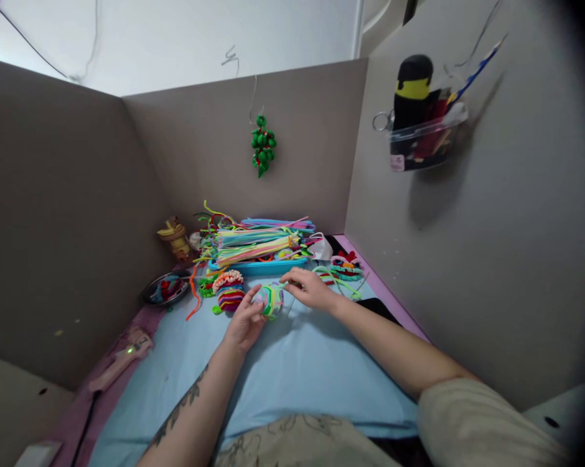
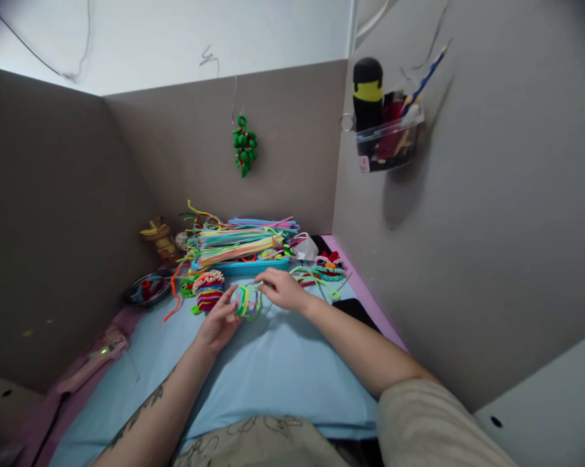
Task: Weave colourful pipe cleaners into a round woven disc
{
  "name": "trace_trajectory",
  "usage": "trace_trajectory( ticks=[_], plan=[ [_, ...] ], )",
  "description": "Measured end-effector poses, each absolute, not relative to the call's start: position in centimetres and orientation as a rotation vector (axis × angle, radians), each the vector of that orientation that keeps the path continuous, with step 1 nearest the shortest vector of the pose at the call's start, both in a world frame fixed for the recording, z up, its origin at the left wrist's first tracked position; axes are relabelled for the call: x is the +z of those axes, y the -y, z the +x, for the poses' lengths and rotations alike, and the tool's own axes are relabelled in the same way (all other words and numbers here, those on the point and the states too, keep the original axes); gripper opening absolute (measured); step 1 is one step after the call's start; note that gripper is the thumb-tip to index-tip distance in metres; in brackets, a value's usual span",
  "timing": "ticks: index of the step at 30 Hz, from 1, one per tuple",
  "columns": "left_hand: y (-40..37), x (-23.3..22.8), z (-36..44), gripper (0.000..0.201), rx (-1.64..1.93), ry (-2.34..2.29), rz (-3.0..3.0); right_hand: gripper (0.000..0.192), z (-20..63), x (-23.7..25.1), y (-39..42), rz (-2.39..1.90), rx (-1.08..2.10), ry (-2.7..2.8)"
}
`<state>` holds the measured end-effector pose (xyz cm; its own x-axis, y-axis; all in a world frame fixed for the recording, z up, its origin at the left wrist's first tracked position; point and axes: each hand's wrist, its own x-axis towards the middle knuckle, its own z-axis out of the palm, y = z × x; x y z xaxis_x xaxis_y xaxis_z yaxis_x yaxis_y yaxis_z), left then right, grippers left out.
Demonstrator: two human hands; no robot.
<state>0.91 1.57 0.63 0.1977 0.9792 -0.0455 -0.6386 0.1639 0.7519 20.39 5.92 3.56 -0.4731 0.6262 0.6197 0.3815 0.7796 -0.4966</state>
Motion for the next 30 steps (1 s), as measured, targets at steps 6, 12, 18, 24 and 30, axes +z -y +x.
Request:
trace_trajectory(
  ticks=[6,12,18,24,30],
  plan=[
    [-1.3,0.9,1.0,0.052,1.234,-0.62,0.749,0.013,20.0,3.4,-5.9,-0.686,0.486,2.261],
    [-1.9,0.1,1.3,0.044,1.42,-0.862,0.794,0.013,19.8,3.0,-6.1,-0.734,0.67,2.216],
    [-2.0,-0.2,1.2,0.042,1.568,-1.11,0.89,0.02,19.3,2.9,-5.6,-0.893,0.753,1.907],
    [-1.3,0.5,1.6,0.058,1.577,-0.905,0.85,0.017,18.1,2.0,-5.0,-0.859,0.627,1.907],
    [-1.3,0.6,1.6,0.066,1.53,-0.81,0.759,0.014,17.6,1.5,-4.8,-0.823,0.555,2.113]
  ],
)
